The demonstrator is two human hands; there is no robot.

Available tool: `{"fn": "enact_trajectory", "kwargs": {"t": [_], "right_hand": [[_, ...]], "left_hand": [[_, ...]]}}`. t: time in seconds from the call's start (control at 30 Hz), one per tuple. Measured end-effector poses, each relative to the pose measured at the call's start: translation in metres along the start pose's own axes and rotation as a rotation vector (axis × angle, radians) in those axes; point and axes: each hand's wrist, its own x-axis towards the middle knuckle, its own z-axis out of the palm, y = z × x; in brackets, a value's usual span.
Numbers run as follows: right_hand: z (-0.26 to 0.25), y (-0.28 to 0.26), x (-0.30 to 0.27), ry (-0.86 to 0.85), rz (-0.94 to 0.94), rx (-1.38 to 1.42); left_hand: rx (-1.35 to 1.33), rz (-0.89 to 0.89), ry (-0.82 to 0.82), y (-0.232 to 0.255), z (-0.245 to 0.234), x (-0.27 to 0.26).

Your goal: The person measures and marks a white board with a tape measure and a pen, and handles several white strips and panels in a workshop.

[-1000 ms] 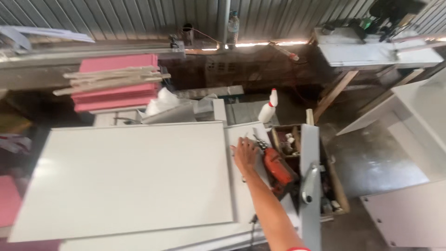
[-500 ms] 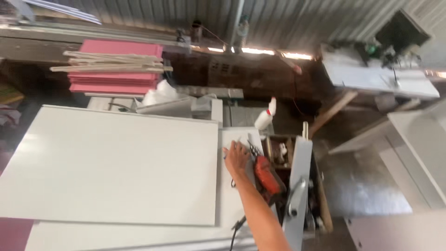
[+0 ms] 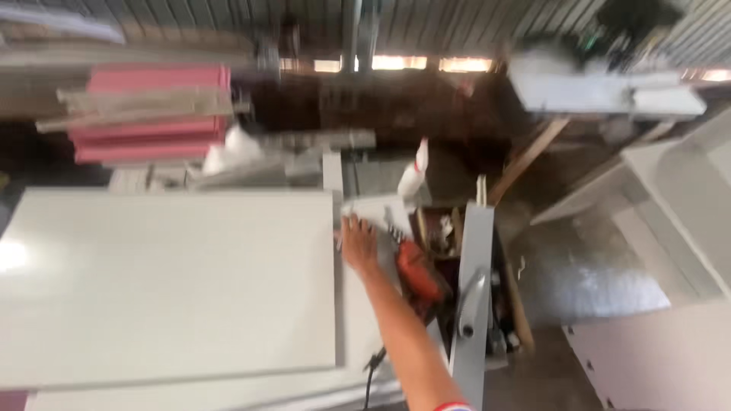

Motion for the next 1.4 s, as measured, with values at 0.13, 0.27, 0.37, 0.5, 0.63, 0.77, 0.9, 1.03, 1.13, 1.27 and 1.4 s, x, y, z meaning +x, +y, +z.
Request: {"fn": "enact_trajectory", "kwargs": {"t": [0.13, 0.27, 0.37, 0.5, 0.63, 0.77, 0.9, 1.03, 1.13, 1.27, 1.4], "right_hand": [[0.018, 0.003, 0.002, -0.005, 0.000, 0.025], [-0.011, -0.003, -0.009, -0.018, -0.022, 0.061], [-0.023, -0.002, -0.013, 0.055, -0.090, 0.148], [-0.038, 0.004, -0.026, 0.042, -0.207, 0.198], [-0.074, 0.045, -0.074, 0.417, -0.048, 0.664], [-0.188, 0.081, -0.175, 0.267, 0.835, 1.005], [-0.134, 0.154, -0.232, 0.036, 1.117, 0.775], [-0.057, 0.175, -0.267, -0.067, 0.984, 0.683], [-0.025, 0.166, -0.267, -0.027, 0.990, 0.292], [-0.024, 0.174, -0.267, 0.035, 1.056, 0.342], [-0.036, 0.179, -0.285, 0.137, 0.958, 0.558]], "left_hand": [[0.000, 0.053, -0.017, 0.042, 0.012, 0.071], [0.021, 0.100, -0.080, 0.105, 0.022, 0.100], [0.030, 0.165, -0.110, 0.169, 0.035, 0.122], [0.047, 0.242, -0.140, 0.221, 0.066, 0.125], [0.026, 0.313, -0.195, 0.234, 0.149, 0.093], [0.428, 0.288, -0.456, 0.209, 0.213, 0.043], [0.358, 0.347, -0.398, 0.213, 0.211, 0.024], [0.372, 0.361, -0.278, 0.217, 0.214, 0.017], [0.345, 0.356, -0.212, 0.220, 0.216, 0.009], [0.351, 0.359, -0.169, 0.227, 0.207, 0.007], [0.318, 0.334, -0.233, 0.233, 0.198, 0.007]]}}
